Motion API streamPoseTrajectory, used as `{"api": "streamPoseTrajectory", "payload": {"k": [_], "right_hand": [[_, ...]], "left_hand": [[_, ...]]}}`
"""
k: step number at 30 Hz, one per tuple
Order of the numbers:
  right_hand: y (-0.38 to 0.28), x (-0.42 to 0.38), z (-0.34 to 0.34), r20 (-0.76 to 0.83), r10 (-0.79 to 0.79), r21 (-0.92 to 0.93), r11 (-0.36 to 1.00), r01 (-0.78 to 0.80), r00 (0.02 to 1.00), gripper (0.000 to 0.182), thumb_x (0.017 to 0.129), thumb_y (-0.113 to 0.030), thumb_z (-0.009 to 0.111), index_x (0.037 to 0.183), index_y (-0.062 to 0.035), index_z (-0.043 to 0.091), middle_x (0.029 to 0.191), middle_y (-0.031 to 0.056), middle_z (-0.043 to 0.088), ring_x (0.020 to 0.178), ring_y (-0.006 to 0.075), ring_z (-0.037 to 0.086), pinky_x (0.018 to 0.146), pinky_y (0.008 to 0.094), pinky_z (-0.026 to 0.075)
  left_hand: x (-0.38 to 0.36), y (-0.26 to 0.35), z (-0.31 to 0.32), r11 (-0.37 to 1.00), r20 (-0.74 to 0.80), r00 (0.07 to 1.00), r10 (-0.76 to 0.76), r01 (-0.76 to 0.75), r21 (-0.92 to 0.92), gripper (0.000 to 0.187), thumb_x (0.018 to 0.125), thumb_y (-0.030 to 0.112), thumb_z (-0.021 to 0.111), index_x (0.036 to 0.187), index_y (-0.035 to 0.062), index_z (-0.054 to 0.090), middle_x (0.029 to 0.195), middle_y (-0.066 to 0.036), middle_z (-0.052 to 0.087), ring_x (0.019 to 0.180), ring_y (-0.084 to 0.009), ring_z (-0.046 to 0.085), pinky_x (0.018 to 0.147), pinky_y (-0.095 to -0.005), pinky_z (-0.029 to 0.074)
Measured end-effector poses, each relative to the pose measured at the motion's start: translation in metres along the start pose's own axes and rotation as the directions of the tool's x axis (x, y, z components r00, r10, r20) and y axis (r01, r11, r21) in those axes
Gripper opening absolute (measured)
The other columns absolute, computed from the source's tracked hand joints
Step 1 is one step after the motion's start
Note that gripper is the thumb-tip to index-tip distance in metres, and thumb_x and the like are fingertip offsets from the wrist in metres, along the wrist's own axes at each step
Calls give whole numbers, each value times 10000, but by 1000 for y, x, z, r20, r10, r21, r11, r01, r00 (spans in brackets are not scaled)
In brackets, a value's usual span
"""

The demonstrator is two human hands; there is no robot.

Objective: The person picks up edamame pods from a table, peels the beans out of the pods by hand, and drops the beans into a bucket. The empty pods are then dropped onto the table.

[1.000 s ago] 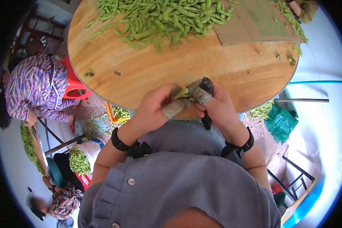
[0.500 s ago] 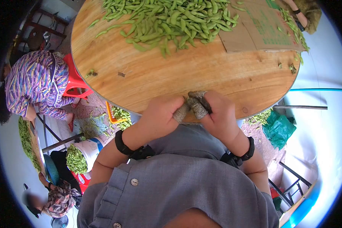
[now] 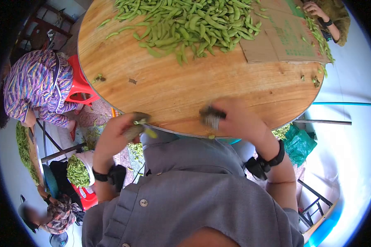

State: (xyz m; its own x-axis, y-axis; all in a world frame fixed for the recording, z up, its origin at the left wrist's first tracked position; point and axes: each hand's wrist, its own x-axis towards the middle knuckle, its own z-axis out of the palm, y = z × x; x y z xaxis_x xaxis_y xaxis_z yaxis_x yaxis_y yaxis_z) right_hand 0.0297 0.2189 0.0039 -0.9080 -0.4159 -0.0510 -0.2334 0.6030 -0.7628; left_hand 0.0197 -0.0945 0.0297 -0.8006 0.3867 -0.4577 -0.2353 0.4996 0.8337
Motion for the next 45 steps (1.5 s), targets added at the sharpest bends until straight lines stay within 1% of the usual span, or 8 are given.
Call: {"api": "streamPoseTrajectory", "payload": {"k": [7, 16, 18, 25, 31, 32, 36, 45], "right_hand": [[27, 84, -5, -455, 68, -297, 929, -223, 888, 242, 797, -247, 628, 850, -14, 591, 824, 206, 607, 778, 383, 601, 662, 463, 477], [25, 49, 0, -375, 18, -271, 954, -128, 927, 231, 780, -211, 642, 903, -20, 602, 790, 182, 626, 733, 346, 614, 654, 404, 487], [19, 22, -3, -380, 249, 86, 968, -234, 891, 257, 733, -192, 678, 905, -21, 591, 830, 197, 618, 770, 342, 622, 663, 384, 495], [42, -122, -31, -587, 444, 358, 892, -274, 677, 223, 859, -125, 635, 1030, 12, 599, 884, 118, 653, 807, 152, 601, 723, 273, 481], [48, -177, -60, -799, 520, 247, 742, -623, 302, 319, 928, -110, 515, 1223, 12, 513, 967, 77, 631, 770, 139, 587, 669, 264, 480], [37, -172, -59, -799, 525, 255, 738, -625, 293, 319, 928, -110, 515, 1223, 12, 513, 967, 77, 631, 770, 139, 587, 669, 264, 480], [-6, -113, -37, -431, 556, 568, 779, -265, 711, 419, 917, -45, 441, 1334, -22, 415, 870, 40, 611, 654, 75, 542, 566, 226, 453], [17, -19, 17, -291, 228, 418, 904, -91, 929, 276, 873, -57, 466, 1142, -2, 487, 770, 77, 614, 594, 127, 567, 552, 299, 470]], "left_hand": [[-36, -28, -42, 695, -72, 967, 246, -125, 708, 253, 735, 79, 659, 986, 46, 657, 909, -165, 610, 835, -363, 596, 725, -391, 478], [89, 47, 30, 558, -202, 697, 688, -329, 762, 176, 801, 201, 630, 905, 59, 644, 849, -150, 594, 808, -342, 586, 654, -428, 472], [120, 59, 45, 510, -255, 667, 700, -216, 832, 189, 784, 224, 645, 904, 78, 649, 854, -138, 586, 840, -338, 579, 660, -430, 479], [152, 55, 51, 508, -236, 791, 564, -107, 855, 248, 740, 172, 665, 965, 71, 638, 978, -136, 588, 916, -355, 568, 735, -435, 495], [128, 57, 55, 432, -219, 503, 836, -357, 828, 207, 752, 112, 644, 952, 64, 628, 948, -125, 592, 859, -302, 581, 718, -385, 487], [113, 65, 56, 674, -260, 705, 660, -404, 618, 178, 787, 103, 622, 960, 59, 619, 907, -102, 596, 814, -248, 577, 695, -342, 478], [90, 54, 66, 922, 22, 965, 261, -243, -301, 155, 867, 67, 542, 1014, 48, 588, 791, -48, 608, 668, -131, 555, 621, -233, 445], [83, 33, 76, 858, 33, 975, 220, -177, -483, 138, 913, 68, 499, 1019, 32, 579, 789, -5, 574, 668, -84, 516, 609, -224, 434]]}}
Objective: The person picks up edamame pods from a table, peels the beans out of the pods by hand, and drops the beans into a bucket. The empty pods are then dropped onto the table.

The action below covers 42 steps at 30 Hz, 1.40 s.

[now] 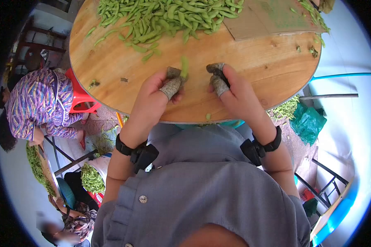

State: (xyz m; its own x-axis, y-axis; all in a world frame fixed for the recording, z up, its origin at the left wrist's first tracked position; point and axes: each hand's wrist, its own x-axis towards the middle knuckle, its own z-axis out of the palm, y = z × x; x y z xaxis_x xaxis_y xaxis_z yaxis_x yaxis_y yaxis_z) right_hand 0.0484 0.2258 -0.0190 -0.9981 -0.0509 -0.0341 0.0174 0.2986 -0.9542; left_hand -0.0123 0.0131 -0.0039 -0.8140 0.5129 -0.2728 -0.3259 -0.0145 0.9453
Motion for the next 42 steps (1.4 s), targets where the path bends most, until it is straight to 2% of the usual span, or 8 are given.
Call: {"api": "streamPoseTrajectory", "payload": {"k": [16, 19, 21, 25, 28, 31, 36, 42], "right_hand": [[-29, -11, -36, 382, 157, 349, 888, -299, 911, 311, 900, -57, 425, 1204, -35, 491, 838, 13, 599, 516, 37, 444, 440, 183, 374], [-32, -9, -38, 344, 110, 345, 909, -235, 932, 341, 865, -31, 411, 1194, -51, 500, 818, 9, 595, 503, 36, 433, 430, 183, 366], [-32, -8, -35, 294, 100, 253, 951, -178, 950, 352, 862, -32, 409, 1200, -59, 500, 819, 12, 595, 502, 37, 434, 429, 182, 364], [-25, -8, -24, 214, 150, 203, 960, -194, 965, 201, 812, -9, 425, 968, -58, 542, 758, 22, 587, 501, 71, 480, 413, 222, 398], [-18, -18, -16, 370, 167, 593, 715, -370, 914, 245, 837, -15, 418, 1044, -77, 533, 753, 11, 549, 478, 60, 422, 398, 207, 356], [-30, -31, -8, 485, 269, 729, 401, -555, 832, 292, 868, -21, 395, 1127, -92, 510, 759, 3, 522, 473, 49, 379, 393, 190, 323], [-31, -42, -2, 430, 284, 653, 557, -513, 857, 290, 911, -53, 382, 1182, -53, 485, 748, 5, 525, 533, 64, 422, 449, 210, 358], [-29, -46, -8, 260, 182, 419, 864, -280, 948, 352, 887, -40, 379, 1228, -36, 470, 767, 12, 571, 563, 67, 502, 476, 215, 410]], "left_hand": [[5, 4, 28, 982, 229, 956, -182, 168, 81, 241, 877, 34, 479, 1084, 32, 601, 793, 43, 558, 663, -47, 489, 595, -201, 403], [6, 1, 32, 960, 213, 976, -48, -14, 281, 259, 827, 17, 505, 1066, 31, 604, 754, -14, 582, 644, -120, 535, 587, -248, 419], [3, -2, 40, 609, 211, 903, 375, -411, 679, 292, 769, 2, 520, 1044, 37, 609, 750, -115, 591, 654, -235, 569, 598, -303, 437], [-3, 1, 42, 390, 246, 873, 421, -419, 820, 279, 730, 4, 535, 995, 41, 613, 765, -188, 564, 679, -328, 568, 612, -340, 447], [-8, 4, 33, 541, 251, 919, 303, -383, 749, 171, 787, 30, 551, 949, 17, 604, 725, -111, 581, 655, -248, 571, 597, -316, 444], [-14, 3, 23, 966, 196, 973, -119, 67, 251, 109, 862, 86, 567, 929, 14, 615, 687, -14, 546, 622, -144, 527, 554, -269, 412], [-20, -11, 8, 916, 413, 877, -248, 351, -195, 233, 927, 177, 547, 1097, 37, 622, 689, 32, 499, 588, -54, 424, 530, -197, 332], [-27, -3, 13, 981, 267, 946, -184, 192, -6, 276, 926, 164, 529, 1158, 30, 596, 716, 54, 501, 614, -42, 420, 559, -185, 324]]}}
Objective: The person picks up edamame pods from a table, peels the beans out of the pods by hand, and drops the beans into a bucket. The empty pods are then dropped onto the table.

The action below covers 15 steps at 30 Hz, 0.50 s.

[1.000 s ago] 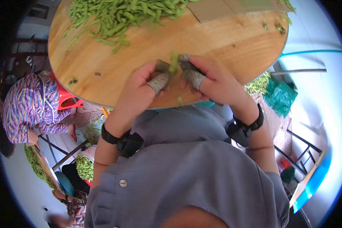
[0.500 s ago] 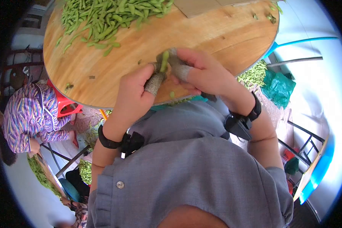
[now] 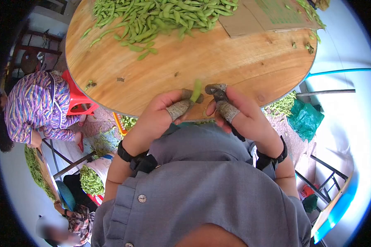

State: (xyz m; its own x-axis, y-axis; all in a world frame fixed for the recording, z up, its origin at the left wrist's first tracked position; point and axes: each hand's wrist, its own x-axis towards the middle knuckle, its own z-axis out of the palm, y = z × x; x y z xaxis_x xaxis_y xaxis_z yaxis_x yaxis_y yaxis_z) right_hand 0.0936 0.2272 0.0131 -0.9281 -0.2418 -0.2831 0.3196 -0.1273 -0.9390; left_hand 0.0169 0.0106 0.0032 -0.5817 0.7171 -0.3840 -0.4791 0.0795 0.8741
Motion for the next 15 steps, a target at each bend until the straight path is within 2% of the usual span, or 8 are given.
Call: {"api": "streamPoseTrajectory", "payload": {"k": [1, 3, 7, 9, 13, 15], "right_hand": [[-2, -1, 2, 3, -1, -2, 1000, 1, 1000, 352, 887, -40, 379, 1228, -36, 470, 767, 12, 571, 563, 67, 502, 476, 215, 410], [-9, -1, 6, -106, -19, -104, 995, 8, 994, 362, 861, -20, 410, 1213, -25, 491, 802, 19, 604, 583, 70, 542, 494, 199, 435], [-10, 2, 5, -44, 57, -127, 990, -63, 997, 373, 835, 2, 430, 1199, -18, 511, 808, 19, 616, 592, 70, 560, 504, 191, 451], [-4, 4, 5, -17, 3, -87, 996, -4, 1000, 375, 921, -85, 462, 1293, -41, 460, 861, 16, 624, 545, 39, 488, 471, 168, 380], [-2, 7, 2, 0, 55, -63, 997, -55, 999, 374, 917, -76, 457, 1291, -57, 465, 851, 5, 618, 525, 30, 459, 454, 168, 360], [1, 8, 0, 26, 52, -76, 996, -50, 998, 361, 914, -76, 459, 1275, -69, 477, 826, -3, 606, 514, 27, 436, 442, 170, 342]], "left_hand": [[-1, 2, 3, 1000, -2, 1000, 2, -2, 0, 276, 926, 164, 529, 1158, 30, 596, 716, 54, 501, 614, -42, 420, 559, -185, 324], [-1, 4, 7, 990, -67, 997, -22, 31, 140, 288, 918, 130, 516, 1172, 12, 584, 809, 44, 547, 717, -48, 483, 632, -202, 388], [0, 0, 4, 992, 0, 998, 66, -65, 105, 292, 907, 95, 513, 1178, 9, 578, 927, 20, 584, 841, -72, 524, 730, -232, 434], [2, 0, 5, 986, 16, 999, 52, -54, 157, 284, 891, 55, 506, 1160, 1, 579, 1000, -1, 597, 913, -93, 539, 795, -249, 444], [5, -7, 4, 944, 1, 989, 149, -143, 297, 271, 870, 38, 515, 1128, 2, 591, 934, -33, 623, 871, -88, 551, 757, -245, 447], [5, -8, -1, 801, 64, 966, 251, -244, 547, 237, 860, 49, 539, 1084, -4, 598, 833, -83, 617, 812, -110, 576, 722, -253, 455]]}}
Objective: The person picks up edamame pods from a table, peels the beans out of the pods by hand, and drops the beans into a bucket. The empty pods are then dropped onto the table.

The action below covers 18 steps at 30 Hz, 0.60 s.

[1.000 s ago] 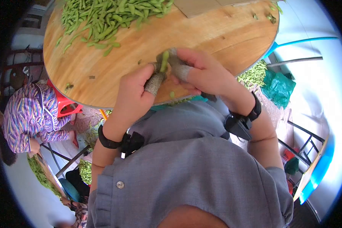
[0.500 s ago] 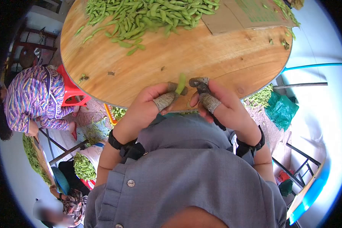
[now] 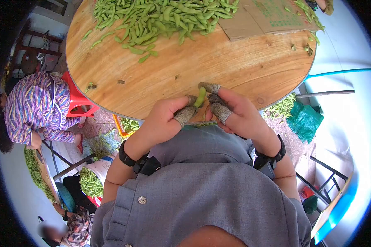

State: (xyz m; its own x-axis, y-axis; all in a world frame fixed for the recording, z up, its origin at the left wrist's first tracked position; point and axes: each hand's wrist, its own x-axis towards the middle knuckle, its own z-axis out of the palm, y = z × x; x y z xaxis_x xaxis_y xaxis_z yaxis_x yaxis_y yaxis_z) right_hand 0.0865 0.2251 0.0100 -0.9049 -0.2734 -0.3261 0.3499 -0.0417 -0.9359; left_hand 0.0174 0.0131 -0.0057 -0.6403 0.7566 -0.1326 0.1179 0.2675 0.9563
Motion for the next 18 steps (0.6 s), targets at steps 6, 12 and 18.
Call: {"api": "streamPoseTrajectory", "payload": {"k": [6, 12, 18], "right_hand": [[-1, 7, 5, 36, 115, 276, 954, -121, 993, 289, 937, -94, 432, 1215, -82, 513, 754, -18, 559, 480, 26, 390, 416, 166, 303], [4, 4, -1, 250, 82, 661, 714, -232, 965, 303, 869, -24, 409, 1146, -73, 520, 781, -5, 542, 490, 39, 393, 411, 183, 322], [-8, 4, 14, 14, 80, 348, 934, -80, 997, 278, 956, -99, 397, 1214, -87, 497, 768, 4, 546, 478, 41, 395, 411, 183, 326]], "left_hand": [[0, 7, -4, 997, -20, 1000, 13, -12, 71, 201, 870, 102, 577, 1040, -3, 597, 699, -78, 555, 655, -155, 539, 630, -300, 455], [1, -7, -9, 735, 298, 942, -153, 310, -603, 229, 887, 181, 618, 1044, 17, 594, 714, -13, 572, 651, -89, 526, 562, -288, 431], [10, 7, 3, 704, -100, 943, 316, -162, 691, 227, 695, 54, 665, 902, 25, 578, 743, -108, 581, 663, -291, 579, 605, -382, 464]]}}
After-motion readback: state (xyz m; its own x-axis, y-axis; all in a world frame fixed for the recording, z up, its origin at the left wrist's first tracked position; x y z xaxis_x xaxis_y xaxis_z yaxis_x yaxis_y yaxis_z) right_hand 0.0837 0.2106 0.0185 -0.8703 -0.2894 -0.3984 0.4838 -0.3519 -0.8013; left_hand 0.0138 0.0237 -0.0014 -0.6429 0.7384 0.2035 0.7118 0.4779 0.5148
